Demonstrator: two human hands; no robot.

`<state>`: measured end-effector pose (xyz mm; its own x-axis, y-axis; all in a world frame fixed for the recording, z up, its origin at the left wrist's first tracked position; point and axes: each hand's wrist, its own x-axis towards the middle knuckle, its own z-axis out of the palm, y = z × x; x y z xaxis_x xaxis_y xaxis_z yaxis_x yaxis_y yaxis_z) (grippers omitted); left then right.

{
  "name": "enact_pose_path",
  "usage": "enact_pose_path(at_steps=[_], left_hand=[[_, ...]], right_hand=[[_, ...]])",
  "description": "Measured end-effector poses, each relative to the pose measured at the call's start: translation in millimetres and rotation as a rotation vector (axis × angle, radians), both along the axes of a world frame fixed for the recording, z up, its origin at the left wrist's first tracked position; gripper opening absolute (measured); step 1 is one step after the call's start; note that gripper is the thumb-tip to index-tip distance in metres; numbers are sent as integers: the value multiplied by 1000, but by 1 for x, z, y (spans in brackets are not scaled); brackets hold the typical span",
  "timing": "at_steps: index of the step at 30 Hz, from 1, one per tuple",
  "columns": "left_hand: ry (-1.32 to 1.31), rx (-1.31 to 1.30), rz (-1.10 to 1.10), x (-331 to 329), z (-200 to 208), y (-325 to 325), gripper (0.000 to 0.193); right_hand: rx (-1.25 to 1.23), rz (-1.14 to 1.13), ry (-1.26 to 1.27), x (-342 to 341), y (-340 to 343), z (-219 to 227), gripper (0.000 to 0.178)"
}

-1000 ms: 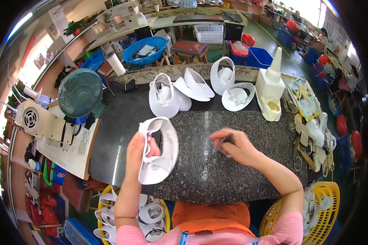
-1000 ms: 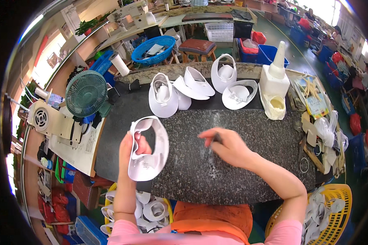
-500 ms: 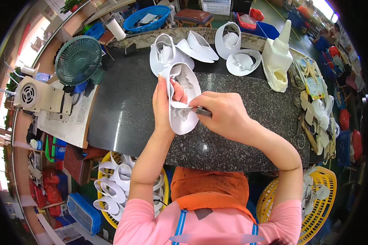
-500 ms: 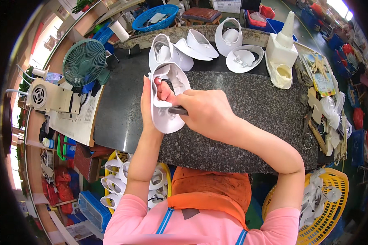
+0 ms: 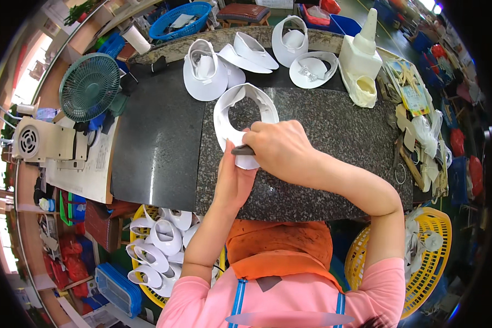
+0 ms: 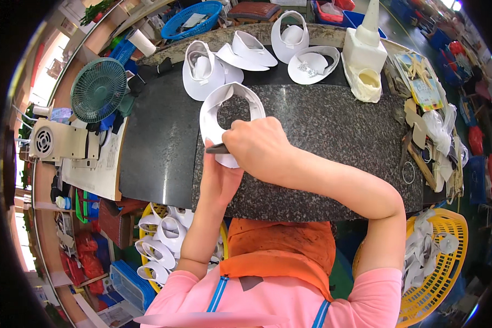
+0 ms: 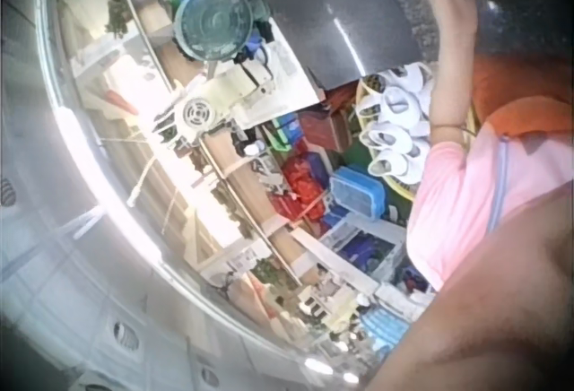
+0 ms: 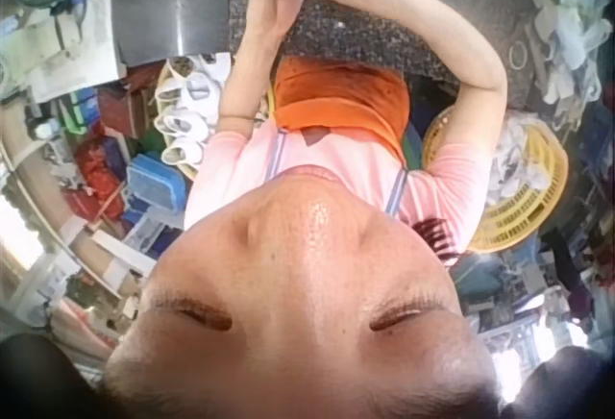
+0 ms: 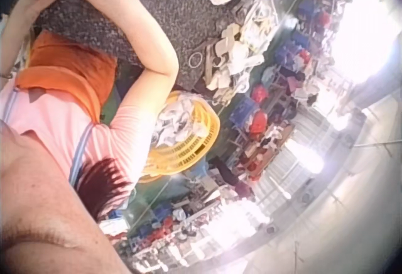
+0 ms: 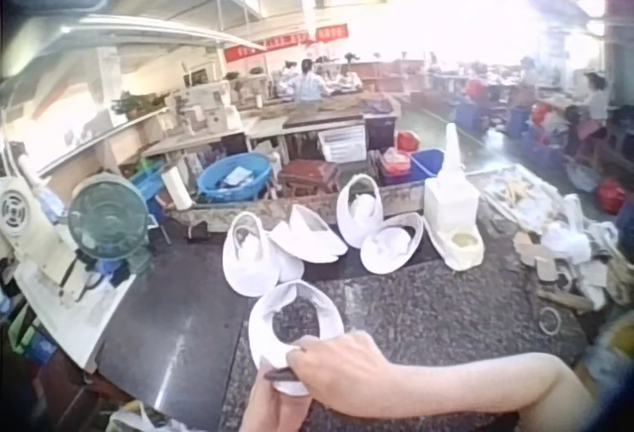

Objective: The person is applying adhesive to the edges of white shoe components using a brush and a glue container.

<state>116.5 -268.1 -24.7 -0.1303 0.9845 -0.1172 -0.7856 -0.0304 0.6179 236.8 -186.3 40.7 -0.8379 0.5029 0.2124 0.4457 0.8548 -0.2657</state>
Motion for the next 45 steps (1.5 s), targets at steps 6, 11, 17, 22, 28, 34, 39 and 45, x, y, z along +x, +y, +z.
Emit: enact_pose_path(at_steps=[6,11,17,22,28,34,39,45], left_hand=[[146,-98,125,4,-9,14,48],[255,-160,348,-20,-7,34,37],[482,-107,129,-31,-1,45,36],[494,20,39,2,-17,85,27],[870,-115,66,6,-28,101,46],[1987,109,257,-6,-20,98,73],[2177,710,591,-16,-21,102,54],[2017,649,151,-30,-31,96,28]], right_hand=[[-168,109,-195,22,-14,2,27],[-691,-117,-38,93,16,16,29],[-30,-911,512,195,144,-10,27],[155,-882,182,212,184,-48,24],[257,-902,291,201,147,-37,24],[-636,-797,812,158,97,-17,25],[-567,-305,763,74,83,-41,17],[-43,-248,361,25,101,-68,18]])
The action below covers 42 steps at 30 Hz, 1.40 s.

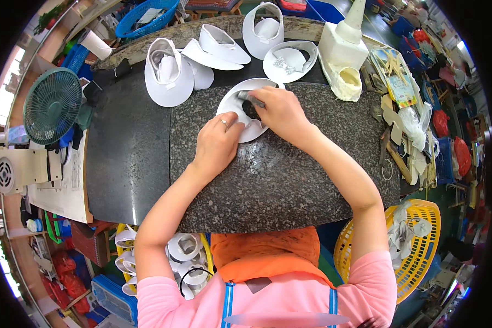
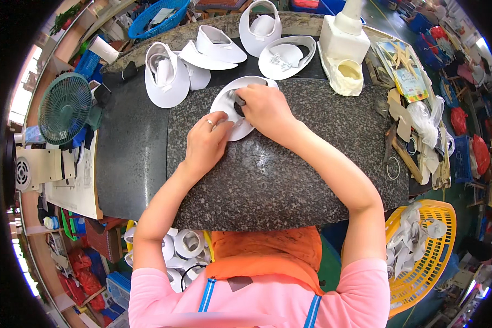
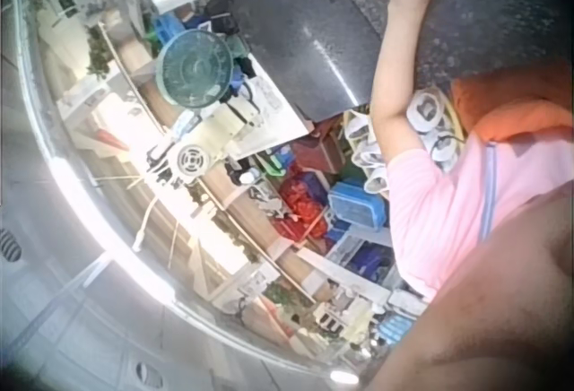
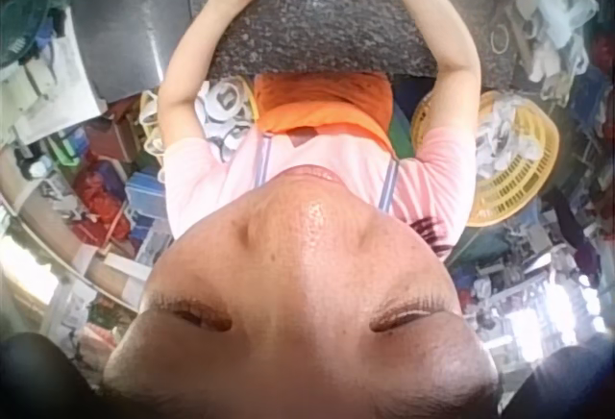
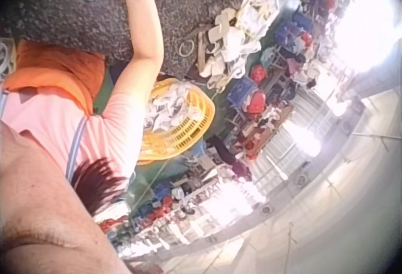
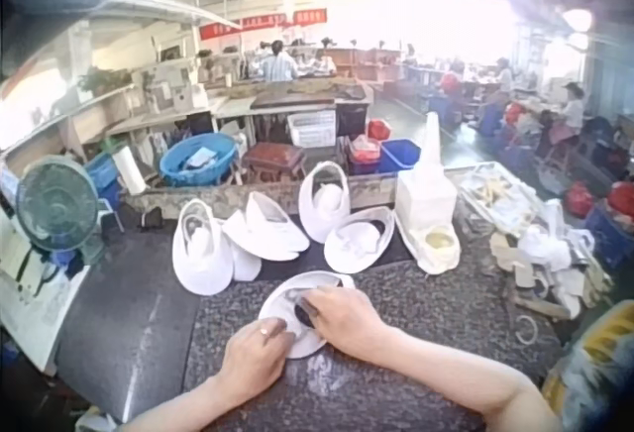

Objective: The person is applying adhesive to the edges of white shoe components using a brush and a glue container.

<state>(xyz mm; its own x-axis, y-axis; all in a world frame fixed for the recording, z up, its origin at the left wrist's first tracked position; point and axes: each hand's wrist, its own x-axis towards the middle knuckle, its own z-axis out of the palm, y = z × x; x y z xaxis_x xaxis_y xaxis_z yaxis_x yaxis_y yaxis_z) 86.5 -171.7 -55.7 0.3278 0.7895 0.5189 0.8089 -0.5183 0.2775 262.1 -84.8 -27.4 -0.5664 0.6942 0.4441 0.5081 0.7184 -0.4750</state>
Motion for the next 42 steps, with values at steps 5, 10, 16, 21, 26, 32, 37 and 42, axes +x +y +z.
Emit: enact_pose_path(at_steps=[5,10,16,21,26,32,37,42], left_hand=[[113,165,-43,-14,-5,-5,22],[150,142,-52,-19,-14,-10,23],[198,206,-56,-21,-18,-8,21],[238,137,-51,-22,-19,-10,20],[238,165,-45,-21,-17,-9,19],[219,136,-76,-20,-8,-5,19],[205,-27,-113,-24,1,-4,20],[337,-168,-127,-20,7,0,24]], right_hand=[[49,-51,-96,-5,-3,1,25],[-206,433,-54,0,10,18,27],[-74,366,-141,-3,13,32,34],[-429,442,-298,2,20,41,38],[-201,614,-235,-7,26,52,37],[-404,329,-637,0,40,71,27],[-311,427,-491,14,27,66,23],[-107,409,-560,12,13,70,21]])
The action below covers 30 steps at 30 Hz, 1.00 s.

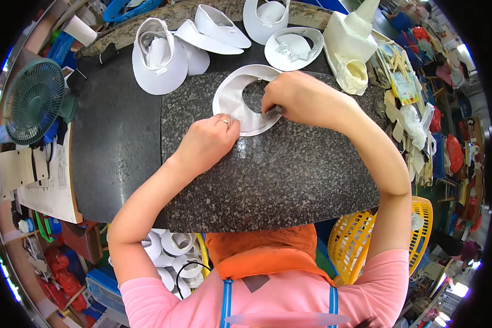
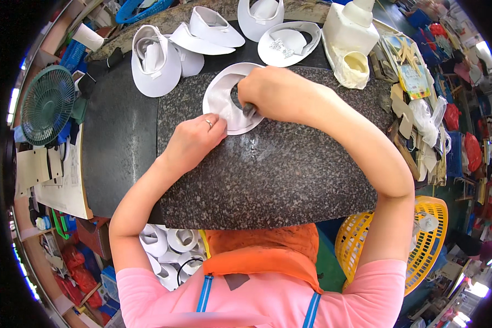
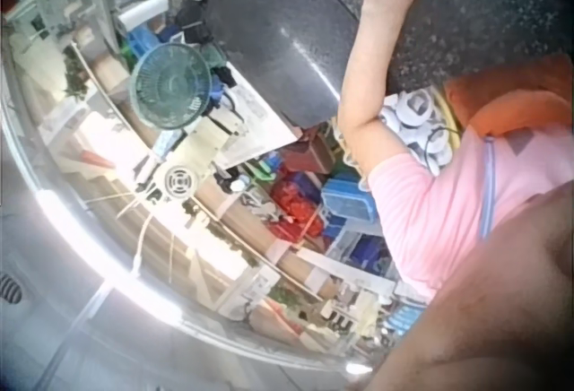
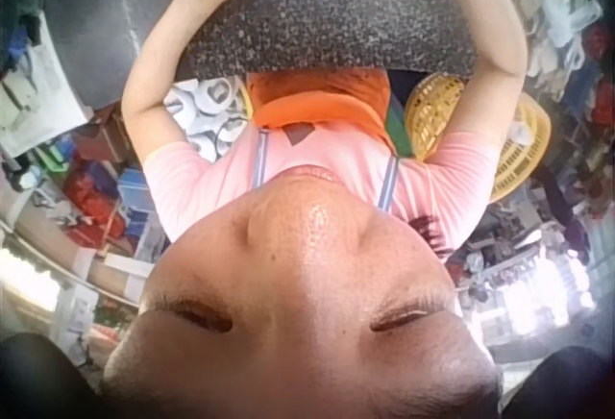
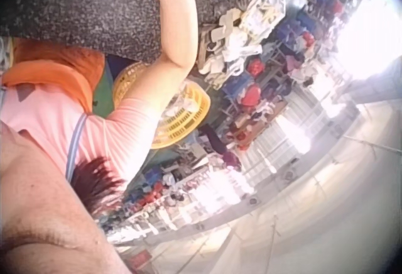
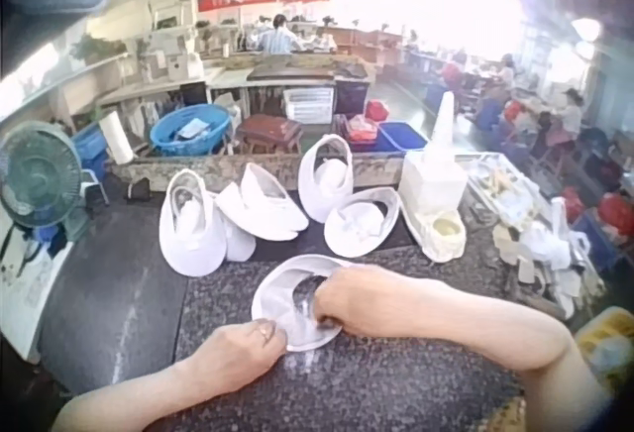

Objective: The person is applying adhesive to the edges of white shoe components using a brush and a glue container.

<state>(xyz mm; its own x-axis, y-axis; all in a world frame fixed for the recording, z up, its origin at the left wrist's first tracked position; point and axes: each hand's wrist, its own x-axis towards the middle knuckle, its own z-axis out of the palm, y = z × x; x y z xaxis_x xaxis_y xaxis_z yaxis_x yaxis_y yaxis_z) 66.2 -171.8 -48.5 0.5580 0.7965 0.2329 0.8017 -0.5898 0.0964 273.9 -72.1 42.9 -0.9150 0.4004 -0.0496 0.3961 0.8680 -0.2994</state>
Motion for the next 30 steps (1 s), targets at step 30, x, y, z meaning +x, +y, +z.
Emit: enact_pose_path(at_steps=[30], left_hand=[[-1091,-283,476,37,73,-44,22]], right_hand=[[44,-485,558,51,-93,-71,24]])
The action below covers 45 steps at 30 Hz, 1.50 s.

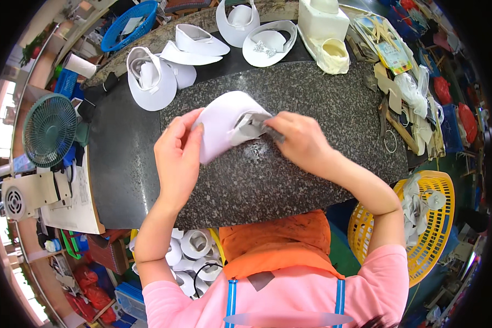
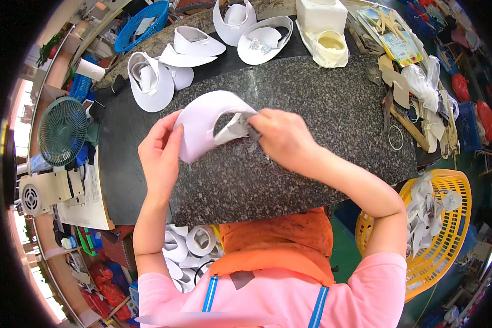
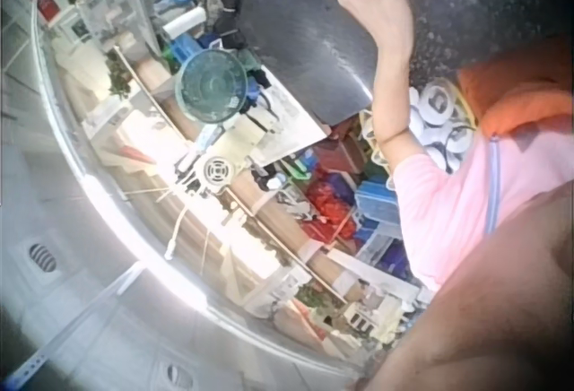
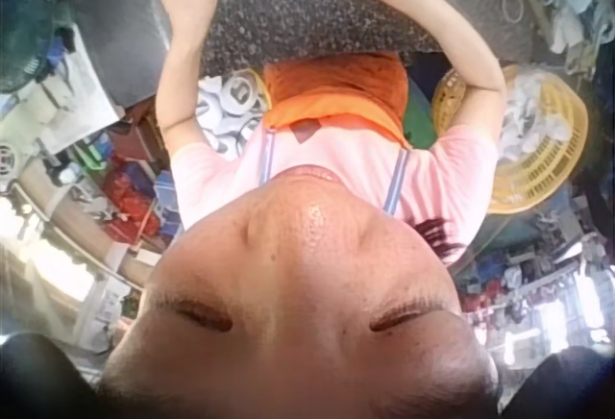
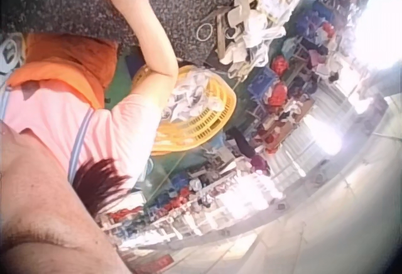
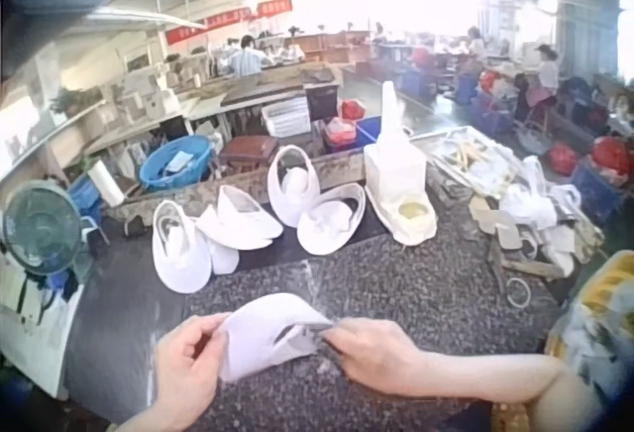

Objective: The person is applying adhesive to the edges of white shoe components using a brush and a glue container.

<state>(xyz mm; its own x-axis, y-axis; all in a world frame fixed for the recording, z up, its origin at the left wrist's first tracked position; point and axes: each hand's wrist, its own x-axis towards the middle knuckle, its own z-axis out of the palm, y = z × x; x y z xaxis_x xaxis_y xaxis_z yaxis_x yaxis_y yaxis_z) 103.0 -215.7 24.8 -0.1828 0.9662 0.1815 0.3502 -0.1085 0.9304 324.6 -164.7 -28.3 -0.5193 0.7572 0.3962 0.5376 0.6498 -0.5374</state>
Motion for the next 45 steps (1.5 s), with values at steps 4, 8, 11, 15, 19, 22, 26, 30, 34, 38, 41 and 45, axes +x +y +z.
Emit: enact_pose_path(at_steps=[4,8,11,15,19,22,26,30,34,38,41,45], left_hand=[[47,38,-169,15,19,15,27],[77,-124,-295,21,21,122,28],[192,-300,-325,29,7,190,23],[187,-402,-422,43,-15,234,18],[299,-491,-455,54,-27,255,16],[256,-578,-503,59,-33,266,16],[199,-626,-482,45,-34,258,20],[-283,-499,-434,3,-22,206,30],[-427,-421,-376,-46,-3,123,41],[-496,-427,-374,-70,0,45,42],[-480,-480,-320,-81,-5,9,36],[-472,-408,-210,-86,-17,-15,29]], right_hand=[[-97,260,54,14,11,0,25],[9,136,-65,16,30,-1,32],[74,107,-65,19,45,-6,34],[259,40,-91,23,65,-20,25],[458,0,-133,19,89,-28,10],[563,-16,-208,18,99,-29,9],[687,-67,-99,26,95,-16,24],[721,-105,189,40,81,14,39],[-213,-170,608,35,62,46,29],[-796,111,641,-2,36,52,25],[-903,149,562,-39,24,39,26],[-456,36,527,-67,15,30,30]])
